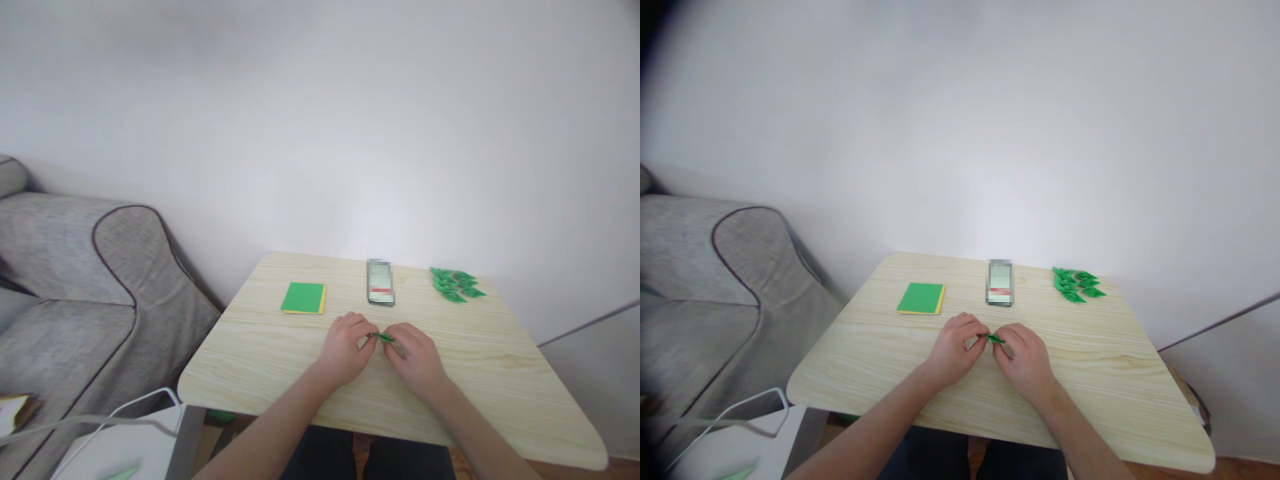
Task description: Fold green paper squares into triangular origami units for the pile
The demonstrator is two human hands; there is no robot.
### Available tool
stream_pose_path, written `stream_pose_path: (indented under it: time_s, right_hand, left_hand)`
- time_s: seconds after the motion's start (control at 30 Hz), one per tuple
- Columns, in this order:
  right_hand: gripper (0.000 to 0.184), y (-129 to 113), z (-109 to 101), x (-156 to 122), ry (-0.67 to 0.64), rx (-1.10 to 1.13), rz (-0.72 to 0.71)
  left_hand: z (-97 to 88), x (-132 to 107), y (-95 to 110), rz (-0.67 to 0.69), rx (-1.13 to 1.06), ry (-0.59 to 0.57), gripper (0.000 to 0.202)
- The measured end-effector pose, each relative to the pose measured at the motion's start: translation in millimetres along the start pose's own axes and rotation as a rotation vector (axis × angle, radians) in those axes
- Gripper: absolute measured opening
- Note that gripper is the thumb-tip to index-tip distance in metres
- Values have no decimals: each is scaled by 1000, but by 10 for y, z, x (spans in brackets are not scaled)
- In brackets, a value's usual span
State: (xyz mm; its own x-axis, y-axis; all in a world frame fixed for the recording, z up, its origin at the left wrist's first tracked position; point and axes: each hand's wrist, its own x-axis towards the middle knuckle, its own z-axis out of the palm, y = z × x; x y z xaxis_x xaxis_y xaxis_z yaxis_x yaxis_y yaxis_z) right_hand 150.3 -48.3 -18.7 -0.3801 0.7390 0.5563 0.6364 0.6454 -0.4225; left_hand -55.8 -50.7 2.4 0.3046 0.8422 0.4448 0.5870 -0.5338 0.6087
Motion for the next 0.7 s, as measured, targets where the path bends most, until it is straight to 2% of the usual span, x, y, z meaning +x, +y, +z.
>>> stream_pose_path:
  time_s: [0.23, 0.7]
  right_hand:
    - [14, 6, 34, -30, -3, -4, 22]
    - [13, 2, 64, 15, -12, -1, 15]
  left_hand:
    - [34, -28, -52, 21, -26, -39, 13]
    - [84, -57, -113, -51, -131, 2, 12]
